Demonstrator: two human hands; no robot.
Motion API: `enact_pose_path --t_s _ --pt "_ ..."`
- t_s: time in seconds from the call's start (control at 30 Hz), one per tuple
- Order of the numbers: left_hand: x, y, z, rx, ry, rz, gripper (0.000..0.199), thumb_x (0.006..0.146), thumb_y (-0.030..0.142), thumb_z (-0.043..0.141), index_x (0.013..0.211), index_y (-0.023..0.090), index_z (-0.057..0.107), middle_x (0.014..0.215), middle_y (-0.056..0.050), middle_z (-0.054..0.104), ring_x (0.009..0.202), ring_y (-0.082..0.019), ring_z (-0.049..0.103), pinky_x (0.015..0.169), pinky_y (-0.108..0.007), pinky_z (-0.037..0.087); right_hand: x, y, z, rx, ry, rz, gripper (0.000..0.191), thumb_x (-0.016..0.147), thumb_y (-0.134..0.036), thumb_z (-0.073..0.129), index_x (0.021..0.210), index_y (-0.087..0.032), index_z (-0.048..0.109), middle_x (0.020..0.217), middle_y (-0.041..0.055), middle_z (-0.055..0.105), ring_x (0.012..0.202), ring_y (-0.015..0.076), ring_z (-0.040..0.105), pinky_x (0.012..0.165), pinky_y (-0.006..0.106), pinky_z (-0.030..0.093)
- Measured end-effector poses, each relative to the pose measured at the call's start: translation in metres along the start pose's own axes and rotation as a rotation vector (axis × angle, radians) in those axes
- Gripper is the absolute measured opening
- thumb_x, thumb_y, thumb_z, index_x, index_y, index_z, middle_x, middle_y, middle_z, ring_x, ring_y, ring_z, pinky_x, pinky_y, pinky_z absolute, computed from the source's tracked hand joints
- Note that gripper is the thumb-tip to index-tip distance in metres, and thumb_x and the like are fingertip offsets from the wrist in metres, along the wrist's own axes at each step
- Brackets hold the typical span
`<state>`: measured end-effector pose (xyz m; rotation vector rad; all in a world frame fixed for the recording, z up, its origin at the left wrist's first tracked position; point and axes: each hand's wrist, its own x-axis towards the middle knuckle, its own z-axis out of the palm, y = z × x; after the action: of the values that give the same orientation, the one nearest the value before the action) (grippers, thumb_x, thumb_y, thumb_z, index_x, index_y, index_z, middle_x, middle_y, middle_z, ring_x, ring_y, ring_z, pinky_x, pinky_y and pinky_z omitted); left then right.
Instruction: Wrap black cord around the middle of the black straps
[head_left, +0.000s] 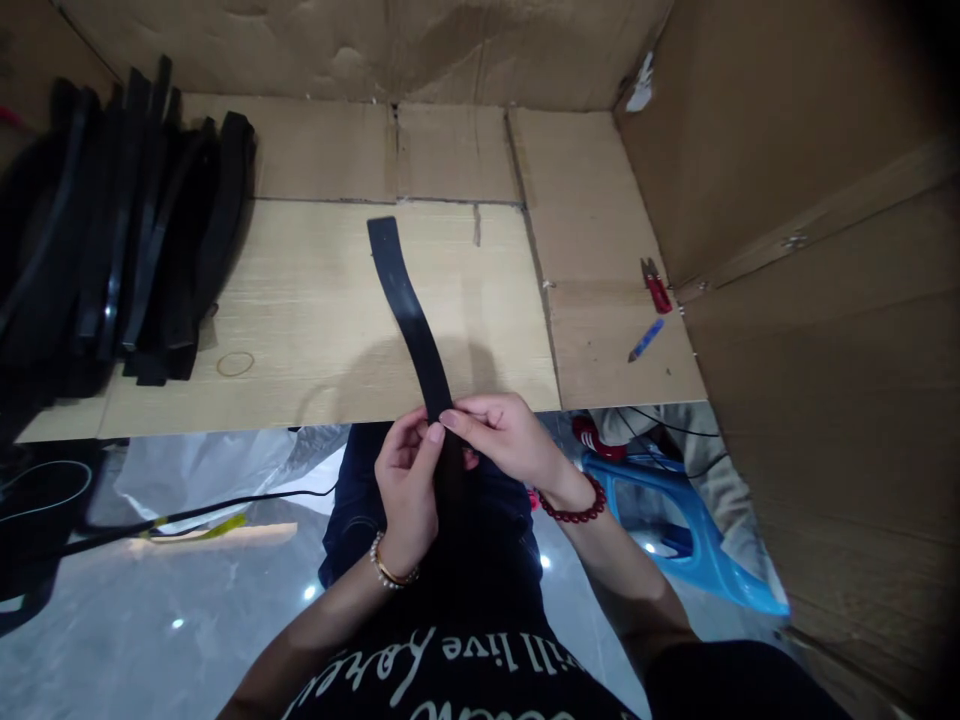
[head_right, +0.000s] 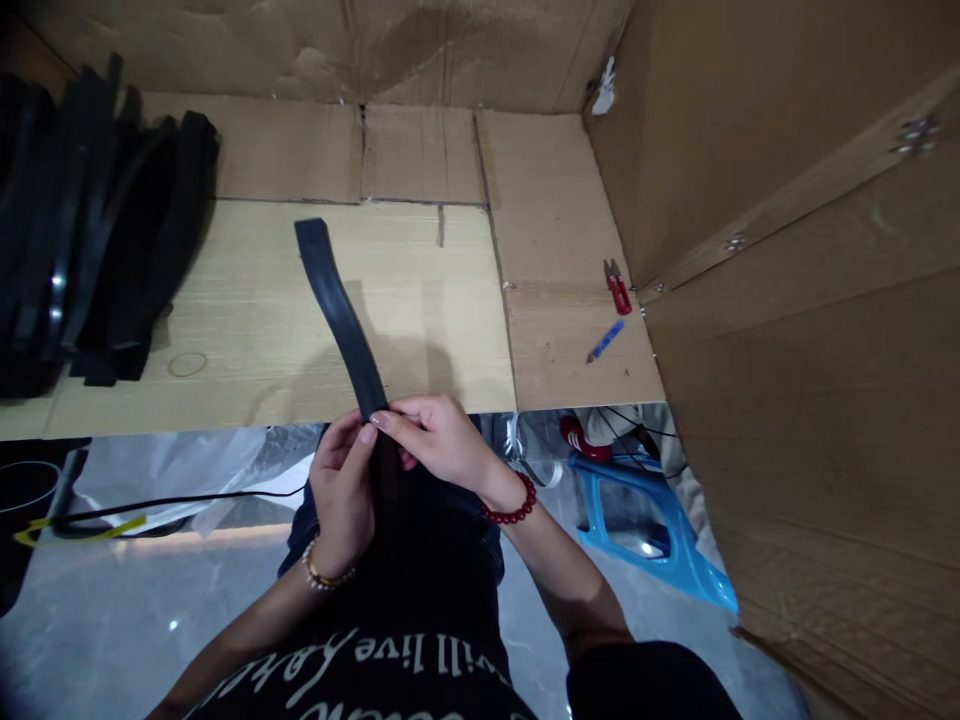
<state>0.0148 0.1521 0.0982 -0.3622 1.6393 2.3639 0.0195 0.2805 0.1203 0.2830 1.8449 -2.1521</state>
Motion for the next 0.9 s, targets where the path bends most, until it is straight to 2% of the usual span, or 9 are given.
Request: enact_pose_path --t_s 0.17,0.33,0.47,0.6,0.67,0.77,0.83,0.9 --pt "0.0 -0.008 -0.017 0.047 -0.039 0.024 0.025 0.074 0.04 0.078 0.082 0.019 0.067 0.072 0.002 0.069 0.061 -0.01 0.063 0.06 -0.019 0.053 -0.004 0.023 0.016 -0.034 0.119 -0.045 0.046 0.085 -0.058 0.057 0.065 -0.017 0.057 0.06 -0.0032 0.045 0.055 0.0084 0.044 0.049 0.02 0.044" --pt "0.005 -0.012 -0.032 0.157 -0.042 0.062 0.025 0.073 0.037 0.08 0.083 0.019 0.067 0.071 0.002 0.066 0.064 -0.01 0.061 0.062 -0.018 0.051 -0.005 0.029 0.024 -0.026 0.141 -0.132 0.041 0.088 -0.054 0.057 0.075 -0.016 0.064 0.065 -0.0012 0.052 0.059 0.0097 0.044 0.051 0.021 0.039" --pt "0.002 -0.014 -0.036 0.18 -0.042 0.069 0.022 0.073 0.035 0.08 0.083 0.019 0.068 0.07 0.003 0.066 0.063 -0.009 0.059 0.059 -0.016 0.05 -0.008 0.032 0.025 -0.087 0.151 -0.086 0.046 0.088 -0.057 0.056 0.066 -0.016 0.059 0.06 -0.0022 0.046 0.056 0.0093 0.04 0.048 0.022 0.036" --pt "0.0 -0.01 -0.035 0.223 -0.075 0.025 0.022 0.076 0.036 0.077 0.084 0.018 0.067 0.069 0.002 0.066 0.061 -0.009 0.06 0.056 -0.017 0.05 -0.01 0.029 0.02 -0.132 0.147 -0.044 0.05 0.088 -0.06 0.054 0.061 -0.017 0.053 0.061 -0.0012 0.049 0.056 0.0098 0.044 0.05 0.022 0.04" --pt "0.0 -0.004 -0.034 0.197 -0.132 -0.047 0.023 0.08 0.038 0.073 0.087 0.019 0.065 0.073 0.001 0.067 0.06 -0.01 0.062 0.056 -0.019 0.052 -0.01 0.022 0.017 -0.157 0.135 -0.057 0.05 0.09 -0.059 0.052 0.061 -0.018 0.053 0.06 -0.0012 0.052 0.055 0.0098 0.047 0.05 0.022 0.043" --pt "-0.002 0.006 -0.032 0.097 -0.3 -0.175 0.027 0.085 0.04 0.067 0.102 0.021 0.059 0.087 -0.002 0.071 0.06 -0.012 0.066 0.056 -0.023 0.055 -0.011 0.009 0.012 -0.16 0.056 -0.046 0.045 0.092 -0.055 0.05 0.068 -0.017 0.058 0.055 -0.0028 0.053 0.049 0.0093 0.053 0.046 0.021 0.043" --pt "-0.004 0.011 -0.031 0.081 -0.379 -0.194 0.035 0.083 0.036 0.071 0.11 0.021 0.055 0.095 -0.004 0.072 0.061 -0.013 0.068 0.058 -0.025 0.057 -0.011 0.002 0.01 -0.169 0.01 -0.024 0.042 0.094 -0.051 0.05 0.071 -0.017 0.06 0.049 -0.0039 0.053 0.043 0.0093 0.055 0.043 0.019 0.041" --pt "-0.005 0.013 -0.029 0.098 -0.387 -0.194 0.039 0.08 0.03 0.075 0.111 0.019 0.055 0.092 -0.004 0.073 0.061 -0.014 0.07 0.059 -0.025 0.057 -0.011 0.001 0.01 -0.206 0.03 -0.018 0.041 0.095 -0.048 0.05 0.07 -0.017 0.059 0.046 -0.0042 0.053 0.041 0.009 0.056 0.042 0.019 0.04"
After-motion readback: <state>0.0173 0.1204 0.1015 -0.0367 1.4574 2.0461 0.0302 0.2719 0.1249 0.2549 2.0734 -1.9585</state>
